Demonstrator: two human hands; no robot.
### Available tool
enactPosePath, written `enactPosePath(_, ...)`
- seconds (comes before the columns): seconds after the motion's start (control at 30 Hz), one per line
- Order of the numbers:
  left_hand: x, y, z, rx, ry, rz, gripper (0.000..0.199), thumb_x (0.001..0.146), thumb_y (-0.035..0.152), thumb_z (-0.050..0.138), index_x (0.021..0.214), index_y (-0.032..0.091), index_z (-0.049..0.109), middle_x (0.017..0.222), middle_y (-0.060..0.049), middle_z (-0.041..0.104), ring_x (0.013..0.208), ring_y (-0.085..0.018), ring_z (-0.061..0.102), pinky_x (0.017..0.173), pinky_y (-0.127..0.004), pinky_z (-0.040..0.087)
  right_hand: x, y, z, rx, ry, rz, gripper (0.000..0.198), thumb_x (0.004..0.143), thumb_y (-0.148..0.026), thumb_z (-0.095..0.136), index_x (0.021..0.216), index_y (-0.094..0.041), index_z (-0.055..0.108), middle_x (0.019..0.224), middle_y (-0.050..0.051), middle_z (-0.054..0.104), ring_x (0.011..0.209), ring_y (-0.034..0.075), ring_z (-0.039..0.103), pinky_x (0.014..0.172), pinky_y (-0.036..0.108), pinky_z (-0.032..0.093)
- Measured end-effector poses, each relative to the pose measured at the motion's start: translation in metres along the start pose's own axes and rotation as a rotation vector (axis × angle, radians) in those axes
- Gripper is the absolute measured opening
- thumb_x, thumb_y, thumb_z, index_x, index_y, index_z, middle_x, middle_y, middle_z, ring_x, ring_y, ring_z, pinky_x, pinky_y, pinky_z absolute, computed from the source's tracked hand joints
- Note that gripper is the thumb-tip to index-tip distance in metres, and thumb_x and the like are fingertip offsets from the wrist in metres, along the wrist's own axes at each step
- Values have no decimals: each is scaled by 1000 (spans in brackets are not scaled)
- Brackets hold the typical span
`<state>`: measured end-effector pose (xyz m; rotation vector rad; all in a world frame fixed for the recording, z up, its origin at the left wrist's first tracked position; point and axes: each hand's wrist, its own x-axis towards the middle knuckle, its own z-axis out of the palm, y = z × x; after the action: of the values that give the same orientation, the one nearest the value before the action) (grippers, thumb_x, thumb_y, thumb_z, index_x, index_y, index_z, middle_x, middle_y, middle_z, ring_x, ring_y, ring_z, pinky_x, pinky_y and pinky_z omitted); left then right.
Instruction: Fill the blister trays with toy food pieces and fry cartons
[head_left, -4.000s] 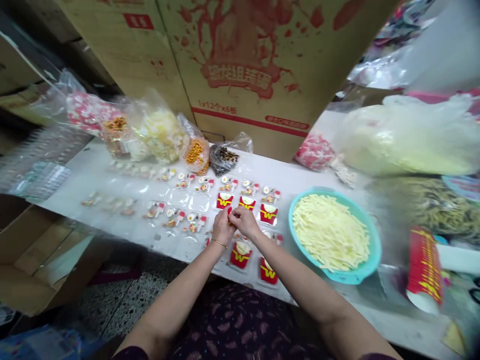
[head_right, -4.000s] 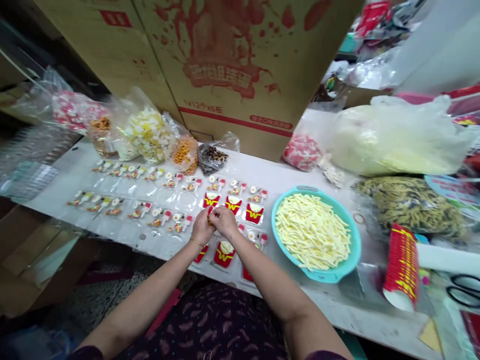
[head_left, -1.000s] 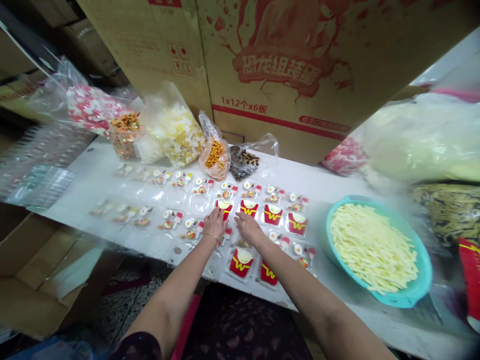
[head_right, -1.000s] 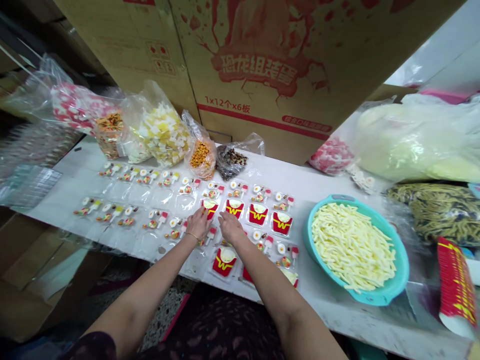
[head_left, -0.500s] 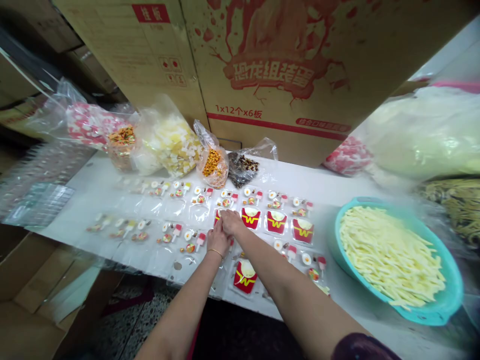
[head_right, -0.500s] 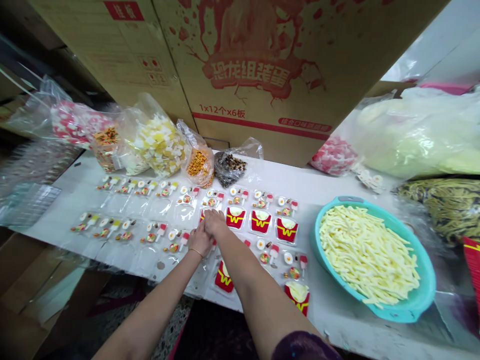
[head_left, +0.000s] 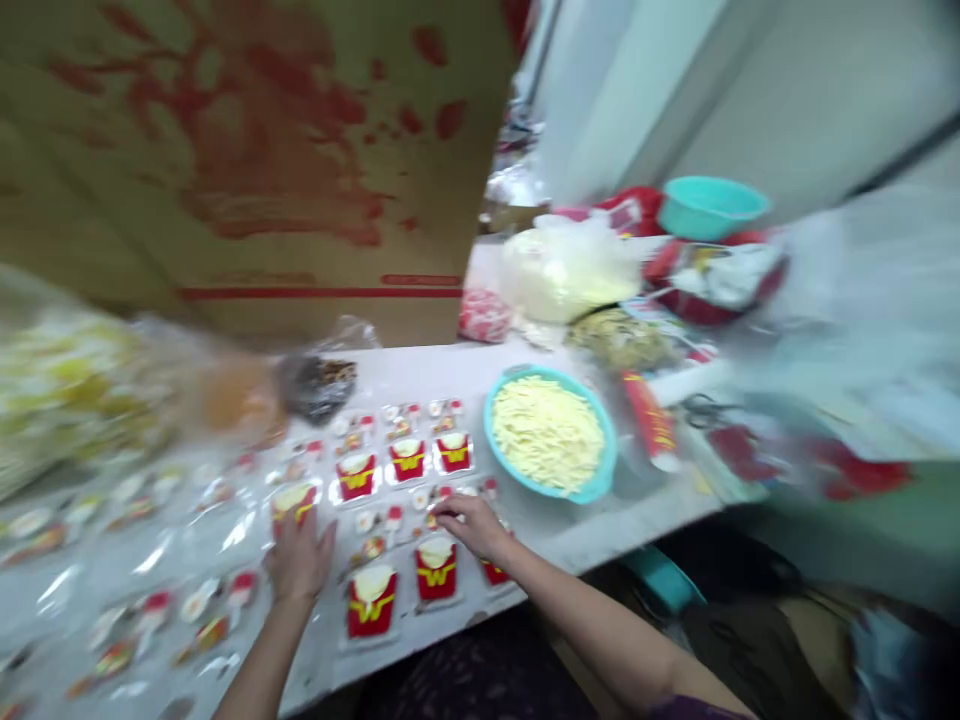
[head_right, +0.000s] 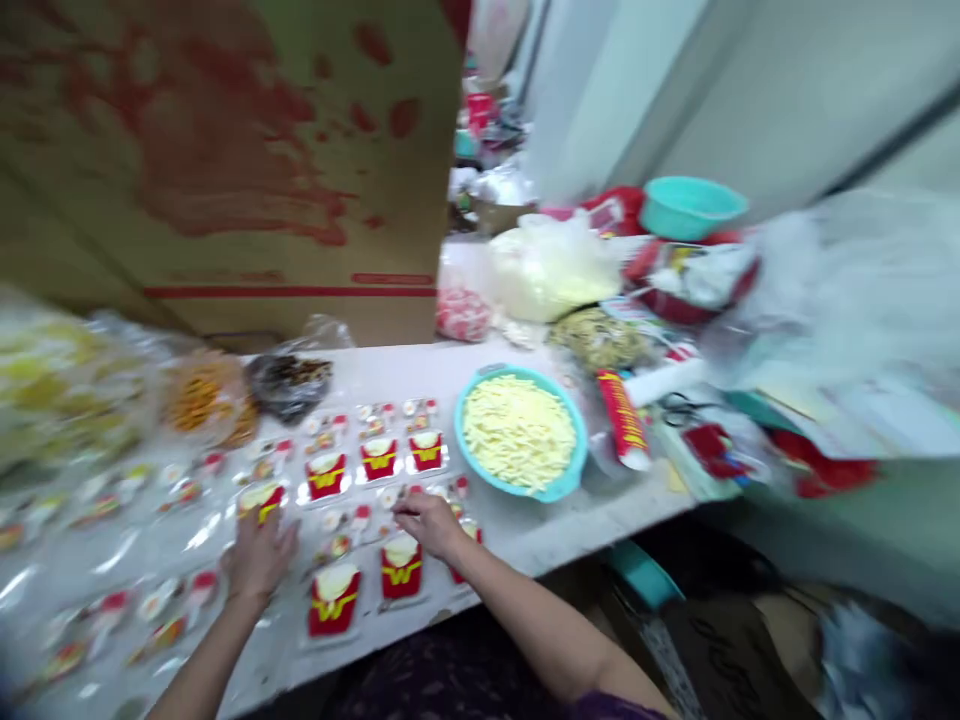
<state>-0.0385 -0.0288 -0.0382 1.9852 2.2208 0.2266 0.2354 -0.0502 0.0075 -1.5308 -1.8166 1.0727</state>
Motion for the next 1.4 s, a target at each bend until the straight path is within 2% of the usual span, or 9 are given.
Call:
enactPosePath(0.23,10,157,2,-295,266,371,40,79,38,44,114,18,49,126,-13,40,105,-26,48,87,-44,38,-137,130,-218,-165,1164,628,36,75,-43,42,78,-14,63,77,9,65,74,20,58,66,31,45)
enactPosePath(0.37,-2,271,-2,-388,245,600,38,78,36,47,112,19,49,125,-12,40,111,-26,45,91,-41,37,-140,171,-288,101,1107,850,27,68,-40,52,57,-16,58,44,1,54,44,14,50,43,23,37)
enactPosePath(0.5,-28,364,1,-447,125,744,33,79,34,46,109,20,52,124,-10,43,105,-22,49,89,-38,39,-115,183,-301,682,1183,838,20,65,-31,57,53,-17,48,31,-8,37,26,5,27,29,18,20)
enactPosePath(0.63,-50,416,9,-435,2,772,30,80,35,45,105,23,55,122,-8,47,101,-21,52,86,-39,40,-126,185,-299,844,1196,831,16,64,-23,55,54,-17,43,33,-9,37,26,3,25,27,16,17)
enactPosePath(0.8,-64,443,15,-420,-145,940,45,78,45,46,116,23,48,117,-10,51,107,-23,48,89,-38,37,-187,167,-282,797,1043,766,19,64,-28,56,52,-17,45,35,-8,39,28,4,27,29,17,17)
enactPosePath(0.93,-75,461,6,-291,-287,1210,95,57,62,60,133,18,23,134,-16,33,124,-33,27,97,-46,26,-196,139,-264,599,646,532,16,64,-28,57,54,-17,53,42,-4,45,37,7,35,35,19,25)
enactPosePath(1.03,-77,461,2,-236,-405,1245,101,51,53,68,132,14,22,124,-18,44,115,-32,37,93,-45,31,-177,125,-256,429,387,331,15,65,-22,54,51,-19,54,47,-1,49,43,9,40,41,21,30)
enactPosePath(1.2,-58,418,4,-310,-291,998,76,57,41,67,120,10,37,101,-14,53,92,-27,50,81,-41,42,-131,117,-260,208,193,202,17,67,-20,50,51,-18,55,47,-2,49,45,10,41,44,21,30)
enactPosePath(1.4,-32,345,-3,-433,-37,487,69,61,48,63,117,14,40,107,-12,53,99,-25,51,86,-39,42,-26,122,-294,-10,236,260,16,71,-22,50,63,-16,62,62,0,58,59,11,51,53,20,34)
